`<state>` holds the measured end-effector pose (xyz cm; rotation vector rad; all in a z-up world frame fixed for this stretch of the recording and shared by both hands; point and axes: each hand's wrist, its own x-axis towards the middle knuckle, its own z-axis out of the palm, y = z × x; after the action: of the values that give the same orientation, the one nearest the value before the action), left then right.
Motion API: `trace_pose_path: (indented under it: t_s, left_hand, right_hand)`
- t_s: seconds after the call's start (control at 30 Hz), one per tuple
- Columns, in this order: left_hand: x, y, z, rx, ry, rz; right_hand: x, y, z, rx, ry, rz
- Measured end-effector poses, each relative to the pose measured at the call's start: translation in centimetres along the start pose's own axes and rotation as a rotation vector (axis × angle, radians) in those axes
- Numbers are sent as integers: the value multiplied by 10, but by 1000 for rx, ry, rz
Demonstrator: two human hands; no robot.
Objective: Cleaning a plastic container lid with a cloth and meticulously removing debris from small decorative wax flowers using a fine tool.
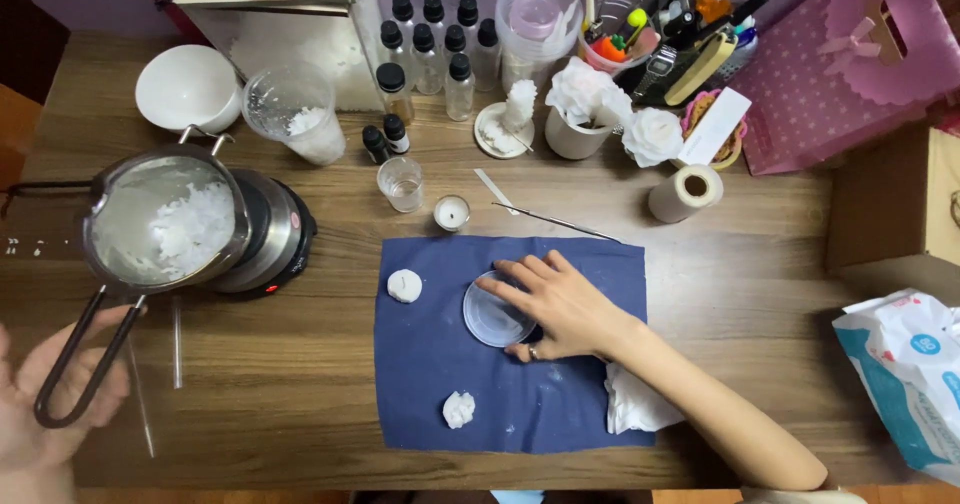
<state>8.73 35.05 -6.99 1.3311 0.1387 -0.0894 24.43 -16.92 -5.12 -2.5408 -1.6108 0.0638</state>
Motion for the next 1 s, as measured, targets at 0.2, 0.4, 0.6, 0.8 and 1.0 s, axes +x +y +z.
trace_pose_path:
  t_s: [0.2, 0.4, 0.6, 0.8, 1.0]
  left_hand:
    - [-16, -49, 47, -678, 122, -42]
    - [-20, -93, 148, -321, 410, -61]
    - [-15, -75, 220, 424, 156, -42]
    - [14, -49, 261, 833, -246, 415]
    - [28, -60, 274, 918, -442, 483]
  right_hand:
    - [21, 59, -47, 84, 260, 179]
    - [73, 125, -68, -438, 343, 257]
    - [121, 154, -57, -482, -11, 323]
    - [139, 176, -25, -724, 108, 265]
    - [143, 182, -9, -723, -7, 344]
